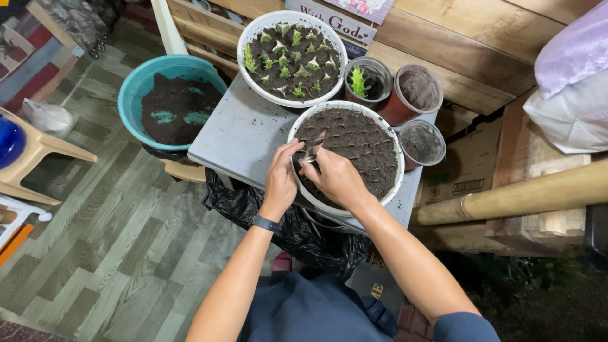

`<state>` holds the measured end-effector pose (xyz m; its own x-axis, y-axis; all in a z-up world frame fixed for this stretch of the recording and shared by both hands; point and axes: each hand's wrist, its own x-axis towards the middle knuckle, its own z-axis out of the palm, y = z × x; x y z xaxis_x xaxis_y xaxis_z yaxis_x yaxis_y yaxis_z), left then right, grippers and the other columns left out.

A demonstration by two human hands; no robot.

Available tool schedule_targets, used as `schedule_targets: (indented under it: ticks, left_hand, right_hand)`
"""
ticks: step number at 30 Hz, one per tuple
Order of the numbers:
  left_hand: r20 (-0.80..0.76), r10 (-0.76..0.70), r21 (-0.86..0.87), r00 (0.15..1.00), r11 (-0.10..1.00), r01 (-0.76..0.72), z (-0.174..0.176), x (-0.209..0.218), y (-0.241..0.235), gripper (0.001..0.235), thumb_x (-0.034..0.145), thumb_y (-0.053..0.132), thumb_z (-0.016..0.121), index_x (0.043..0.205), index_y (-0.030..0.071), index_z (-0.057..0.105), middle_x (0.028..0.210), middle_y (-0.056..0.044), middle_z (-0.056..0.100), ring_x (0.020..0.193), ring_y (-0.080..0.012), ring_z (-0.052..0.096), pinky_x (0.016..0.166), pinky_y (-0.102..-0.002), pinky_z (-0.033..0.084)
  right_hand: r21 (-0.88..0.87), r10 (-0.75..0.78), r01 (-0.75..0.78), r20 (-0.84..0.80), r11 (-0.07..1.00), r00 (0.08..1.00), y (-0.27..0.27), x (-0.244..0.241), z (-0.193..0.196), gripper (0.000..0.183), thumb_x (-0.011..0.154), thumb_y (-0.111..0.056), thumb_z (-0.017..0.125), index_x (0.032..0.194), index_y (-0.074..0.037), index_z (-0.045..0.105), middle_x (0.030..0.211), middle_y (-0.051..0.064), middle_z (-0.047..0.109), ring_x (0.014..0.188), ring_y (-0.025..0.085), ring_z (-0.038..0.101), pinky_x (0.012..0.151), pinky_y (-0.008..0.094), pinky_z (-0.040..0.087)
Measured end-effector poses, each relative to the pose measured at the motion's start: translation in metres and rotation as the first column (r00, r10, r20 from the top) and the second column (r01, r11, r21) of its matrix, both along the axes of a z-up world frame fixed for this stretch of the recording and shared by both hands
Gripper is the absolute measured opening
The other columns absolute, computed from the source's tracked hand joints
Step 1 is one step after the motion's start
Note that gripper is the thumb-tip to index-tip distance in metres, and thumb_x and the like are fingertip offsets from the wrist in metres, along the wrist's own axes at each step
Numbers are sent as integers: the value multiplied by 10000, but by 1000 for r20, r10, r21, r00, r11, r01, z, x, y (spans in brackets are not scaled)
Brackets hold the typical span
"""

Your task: The person prepares soil in a white pot by pressing it down with their hands. They then use a small knife to create a grid of shallow grooves in the soil surface, preparing it for planting.

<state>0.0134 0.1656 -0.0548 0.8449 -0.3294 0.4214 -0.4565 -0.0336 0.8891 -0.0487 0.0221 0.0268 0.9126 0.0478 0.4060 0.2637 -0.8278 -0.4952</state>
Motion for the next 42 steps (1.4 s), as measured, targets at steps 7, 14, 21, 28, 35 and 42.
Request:
schedule_targets:
  ticks: [7, 14, 21, 28, 35, 42]
  left_hand:
    - [-20, -55, 23, 998, 998, 55, 11, 2, 9, 468, 979, -120, 426, 1366, 70, 610, 1453, -161, 600, 1381, -333, 565, 1146, -404, 445]
    - [-51, -65, 23, 997, 998, 66, 16, 3, 11, 551, 910, -155, 410, 1371, 78, 603, 1457, -164, 594, 1378, -339, 559, 1140, -402, 443]
    - [-38, -84, 17, 996, 996, 84, 18, 2, 12, 593, 877, -187, 387, 1366, 70, 601, 1455, -174, 586, 1392, -356, 546, 1154, -415, 430]
    - [-46, -74, 57, 996, 995, 77, 16, 2, 10, 590, 884, -189, 375, 1362, 71, 604, 1452, -170, 591, 1382, -345, 555, 1160, -404, 427]
    - [-40, -78, 44, 996, 996, 79, 15, 3, 10, 570, 895, -176, 394, 1364, 71, 606, 1453, -171, 589, 1392, -345, 544, 1177, -408, 413]
    - [-87, -80, 19, 993, 996, 82, 12, 3, 10, 556, 896, -151, 397, 1351, 75, 622, 1447, -157, 600, 1383, -331, 563, 1166, -393, 427]
  right_hand:
    - [97, 110, -106, -35, 990, 993, -5, -8, 33, 143, 986, -124, 597, 1074, -20, 639, 994, 165, 728, 874, 367, 716, 788, 443, 573]
    - [-5, 206, -210, -156, 978, 966, -17, 4, -3, 193, 1040, -157, 540, 1178, -22, 562, 1124, 164, 692, 964, 397, 674, 856, 470, 545]
    - [-22, 235, -243, -179, 970, 955, -20, -2, 12, 241, 1022, -147, 530, 1218, -8, 535, 1151, 186, 681, 935, 391, 686, 817, 464, 553]
    - [18, 185, -187, -288, 982, 940, -20, -5, 5, 231, 1028, -182, 544, 1164, -43, 669, 1049, 186, 680, 895, 392, 686, 818, 465, 536]
    - [104, 208, -185, -278, 977, 938, -17, -3, 18, 224, 1005, -192, 541, 1092, -37, 677, 1075, 181, 685, 864, 371, 693, 790, 453, 548]
    - [43, -21, 29, -168, 999, 986, -22, -3, 30, 173, 992, -190, 605, 1064, -63, 698, 966, 133, 744, 896, 333, 724, 809, 420, 566]
